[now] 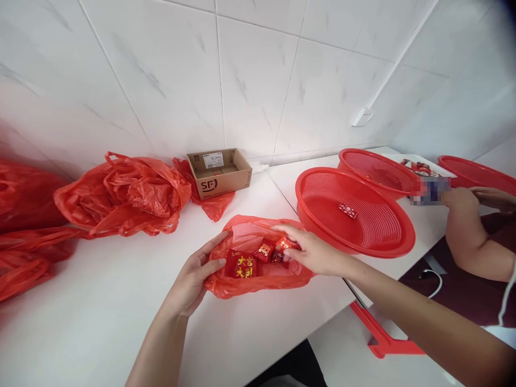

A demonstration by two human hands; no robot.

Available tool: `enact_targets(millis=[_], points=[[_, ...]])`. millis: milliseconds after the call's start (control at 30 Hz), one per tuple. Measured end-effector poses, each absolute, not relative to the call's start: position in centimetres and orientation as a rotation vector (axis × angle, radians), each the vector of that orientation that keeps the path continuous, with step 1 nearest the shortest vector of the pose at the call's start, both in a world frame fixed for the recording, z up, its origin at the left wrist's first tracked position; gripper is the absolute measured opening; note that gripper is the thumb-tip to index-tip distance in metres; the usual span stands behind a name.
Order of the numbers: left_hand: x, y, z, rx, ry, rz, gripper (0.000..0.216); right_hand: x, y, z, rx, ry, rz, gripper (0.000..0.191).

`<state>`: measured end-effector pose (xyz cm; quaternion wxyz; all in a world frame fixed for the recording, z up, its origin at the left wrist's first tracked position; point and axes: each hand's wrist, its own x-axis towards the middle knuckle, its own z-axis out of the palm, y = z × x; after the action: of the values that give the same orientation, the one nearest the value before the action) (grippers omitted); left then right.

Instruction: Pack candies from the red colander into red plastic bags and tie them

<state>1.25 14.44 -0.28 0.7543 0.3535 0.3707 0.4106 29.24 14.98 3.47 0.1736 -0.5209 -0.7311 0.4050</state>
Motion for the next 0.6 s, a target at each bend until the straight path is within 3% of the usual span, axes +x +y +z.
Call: enact_targets(millis=[133, 267, 500, 600], points=[[1.2, 14.5, -0.3, 0.771, 0.824, 0.902, 0.060, 28.6, 14.9, 4.4, -1.245, -1.594, 1.787, 0.069], [1.1, 14.5, -0.2, 0.769, 0.841, 0.904, 0.061, 28.6, 14.8, 4.4, -1.177, -1.532, 1.892, 0.072], [1.2, 14.5, -0.2, 0.780, 0.848, 0.904, 0.064, 30.8, 15.7, 6.7, -1.191, -1.712, 1.462, 0.051], [1.3, 14.5, -0.2, 0.779, 0.837, 0.885, 0.064, 34.9, 18.5, 8.1, -1.459, -1.669, 1.009, 0.044]])
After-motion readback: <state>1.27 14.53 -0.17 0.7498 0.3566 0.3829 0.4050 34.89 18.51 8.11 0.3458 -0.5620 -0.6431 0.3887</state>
